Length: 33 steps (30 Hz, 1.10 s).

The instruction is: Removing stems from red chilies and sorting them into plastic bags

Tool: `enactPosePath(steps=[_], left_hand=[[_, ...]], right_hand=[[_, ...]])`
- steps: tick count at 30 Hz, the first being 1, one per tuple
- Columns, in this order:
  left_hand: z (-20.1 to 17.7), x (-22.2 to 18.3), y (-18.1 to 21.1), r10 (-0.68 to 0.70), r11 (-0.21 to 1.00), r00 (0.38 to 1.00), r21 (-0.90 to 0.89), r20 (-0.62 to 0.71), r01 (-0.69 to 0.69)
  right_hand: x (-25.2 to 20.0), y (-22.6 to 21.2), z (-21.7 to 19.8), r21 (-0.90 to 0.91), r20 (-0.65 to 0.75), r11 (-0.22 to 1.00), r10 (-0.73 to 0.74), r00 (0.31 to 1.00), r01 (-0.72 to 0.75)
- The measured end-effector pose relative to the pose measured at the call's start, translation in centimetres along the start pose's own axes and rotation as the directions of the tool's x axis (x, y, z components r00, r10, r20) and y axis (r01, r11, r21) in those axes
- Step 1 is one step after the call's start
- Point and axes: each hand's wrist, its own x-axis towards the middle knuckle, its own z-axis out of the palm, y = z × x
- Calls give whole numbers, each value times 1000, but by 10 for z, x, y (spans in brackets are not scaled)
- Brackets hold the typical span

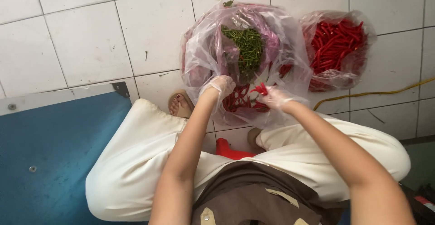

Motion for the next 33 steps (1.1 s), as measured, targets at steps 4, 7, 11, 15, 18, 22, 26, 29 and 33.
enactPosePath(steps=[4,7,11,15,18,22,26,29,33], left_hand=[[-134,-94,22,-299,704,949,-695,-102,147],[-187,-132,43,-207,489,956,-868,-207,-83],[-236,-157,93,-335,196,884,-942,-326,-272],[-212,-130,119,-479,139,825,-954,-300,-266],[-218,-131,133,-564,-54,771,-919,-296,-392],[-228,-146,143,-495,-206,784,-825,-375,-525],[-229,-151,134,-445,-94,785,-849,-431,-519],[-234,-144,127,-384,391,750,-830,-539,-397],[-231,-137,146,-32,989,502,45,-864,140]], right_hand=[[-87,-57,-87,489,-72,840,-232,970,237],[-90,-48,-86,717,-181,612,-302,936,335],[-95,-34,-81,587,-253,652,-415,874,480],[-128,-68,-111,702,-146,576,-460,876,419],[-144,-81,-123,677,-199,578,-451,870,455],[-141,-77,-122,616,-226,603,-480,848,506],[-152,-92,-128,575,-249,621,-487,837,532],[-138,-87,-107,536,-370,598,-468,803,595],[-118,-69,-76,492,-499,590,-410,763,640]])
